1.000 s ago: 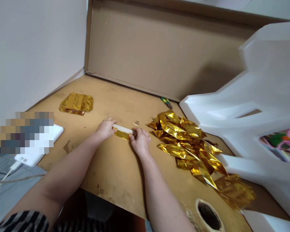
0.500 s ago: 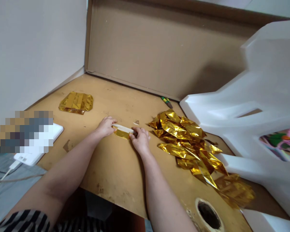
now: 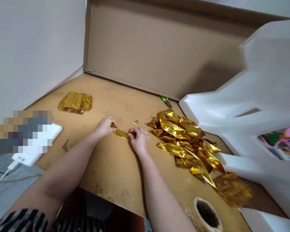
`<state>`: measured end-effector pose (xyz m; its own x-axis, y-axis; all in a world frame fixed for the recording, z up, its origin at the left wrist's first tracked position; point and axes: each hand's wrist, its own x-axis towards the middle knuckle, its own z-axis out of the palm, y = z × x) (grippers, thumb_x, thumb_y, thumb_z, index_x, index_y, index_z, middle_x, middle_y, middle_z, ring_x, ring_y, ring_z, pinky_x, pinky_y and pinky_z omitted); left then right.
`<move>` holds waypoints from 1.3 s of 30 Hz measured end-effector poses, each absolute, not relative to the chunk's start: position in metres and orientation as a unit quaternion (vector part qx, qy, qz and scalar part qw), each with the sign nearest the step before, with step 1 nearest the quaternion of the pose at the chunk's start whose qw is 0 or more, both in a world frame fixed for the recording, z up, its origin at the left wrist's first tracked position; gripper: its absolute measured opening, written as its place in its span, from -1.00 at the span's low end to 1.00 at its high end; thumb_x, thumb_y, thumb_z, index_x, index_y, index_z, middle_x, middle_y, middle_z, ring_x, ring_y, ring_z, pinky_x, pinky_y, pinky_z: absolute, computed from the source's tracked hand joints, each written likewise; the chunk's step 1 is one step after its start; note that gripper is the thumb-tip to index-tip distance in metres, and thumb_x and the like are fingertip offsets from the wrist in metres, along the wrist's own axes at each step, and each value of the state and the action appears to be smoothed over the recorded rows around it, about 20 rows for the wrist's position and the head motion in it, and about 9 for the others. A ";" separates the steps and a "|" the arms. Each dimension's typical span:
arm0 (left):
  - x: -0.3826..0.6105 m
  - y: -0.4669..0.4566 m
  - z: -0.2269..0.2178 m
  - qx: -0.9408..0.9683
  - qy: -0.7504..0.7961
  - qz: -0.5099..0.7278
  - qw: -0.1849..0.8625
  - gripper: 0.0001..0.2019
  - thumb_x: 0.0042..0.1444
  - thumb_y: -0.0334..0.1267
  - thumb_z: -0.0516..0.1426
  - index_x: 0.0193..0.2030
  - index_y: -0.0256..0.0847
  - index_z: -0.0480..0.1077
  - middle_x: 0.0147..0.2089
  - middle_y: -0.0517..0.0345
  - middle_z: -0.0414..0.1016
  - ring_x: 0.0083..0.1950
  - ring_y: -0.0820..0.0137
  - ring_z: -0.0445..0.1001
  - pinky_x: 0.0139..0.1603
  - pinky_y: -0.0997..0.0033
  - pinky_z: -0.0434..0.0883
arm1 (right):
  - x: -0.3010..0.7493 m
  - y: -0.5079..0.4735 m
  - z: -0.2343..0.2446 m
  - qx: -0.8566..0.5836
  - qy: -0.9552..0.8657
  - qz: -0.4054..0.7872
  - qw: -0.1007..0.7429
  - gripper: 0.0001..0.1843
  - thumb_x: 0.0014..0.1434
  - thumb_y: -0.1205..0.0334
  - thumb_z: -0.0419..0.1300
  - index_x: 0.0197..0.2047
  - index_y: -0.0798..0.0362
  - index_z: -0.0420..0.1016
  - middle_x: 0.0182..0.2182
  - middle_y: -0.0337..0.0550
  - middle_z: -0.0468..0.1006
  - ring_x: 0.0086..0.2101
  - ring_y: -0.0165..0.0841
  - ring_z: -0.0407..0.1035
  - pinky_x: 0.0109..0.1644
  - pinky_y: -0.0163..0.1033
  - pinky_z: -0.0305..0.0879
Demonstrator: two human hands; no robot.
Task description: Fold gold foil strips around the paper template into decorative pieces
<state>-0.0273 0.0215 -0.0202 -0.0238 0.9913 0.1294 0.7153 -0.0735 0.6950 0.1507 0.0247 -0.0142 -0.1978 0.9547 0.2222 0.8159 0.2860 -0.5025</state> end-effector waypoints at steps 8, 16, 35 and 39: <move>-0.027 0.015 -0.015 0.693 0.642 0.277 0.176 -0.87 -0.07 -0.48 0.14 -0.44 -0.18 0.46 -0.36 0.18 0.36 -0.21 0.37 0.38 -0.13 0.39 0.37 | 0.151 0.021 -0.013 -0.571 -0.785 0.098 0.219 -0.82 0.06 0.34 0.08 -0.33 -0.01 0.50 -0.36 -0.12 0.42 -0.22 -0.21 0.18 -0.16 -0.16 0.02; -0.020 0.003 -0.006 0.764 0.607 0.184 0.117 -0.78 0.06 -0.50 0.02 -0.34 -0.23 0.47 -0.26 0.05 0.44 -0.12 0.30 0.38 -0.06 0.36 0.34 | 0.150 0.014 -0.010 -0.539 -0.822 0.065 0.172 -0.72 0.13 0.38 0.00 -0.24 0.01 0.54 -0.30 -0.07 0.45 -0.21 -0.24 0.19 -0.12 -0.15 0.00; 0.002 -0.008 -0.006 0.836 0.518 0.148 0.100 -0.81 0.14 -0.35 0.05 -0.12 -0.31 0.38 -0.09 -0.02 0.42 0.00 0.26 0.32 0.06 0.31 0.28 | 0.143 0.001 -0.007 -0.496 -0.861 0.009 0.107 -0.64 0.19 0.38 -0.07 -0.06 0.03 0.47 -0.22 0.01 0.41 -0.18 -0.22 0.19 -0.15 -0.19 0.05; 0.002 -0.008 -0.006 0.834 0.526 0.134 0.101 -0.81 0.15 -0.32 0.06 -0.14 -0.33 0.39 -0.10 -0.03 0.40 0.01 0.25 0.32 0.07 0.32 0.27 | 0.142 -0.001 -0.005 -0.500 -0.861 0.011 0.089 -0.64 0.19 0.37 -0.06 -0.03 0.03 0.44 -0.20 0.01 0.41 -0.16 -0.21 0.19 -0.13 -0.18 0.05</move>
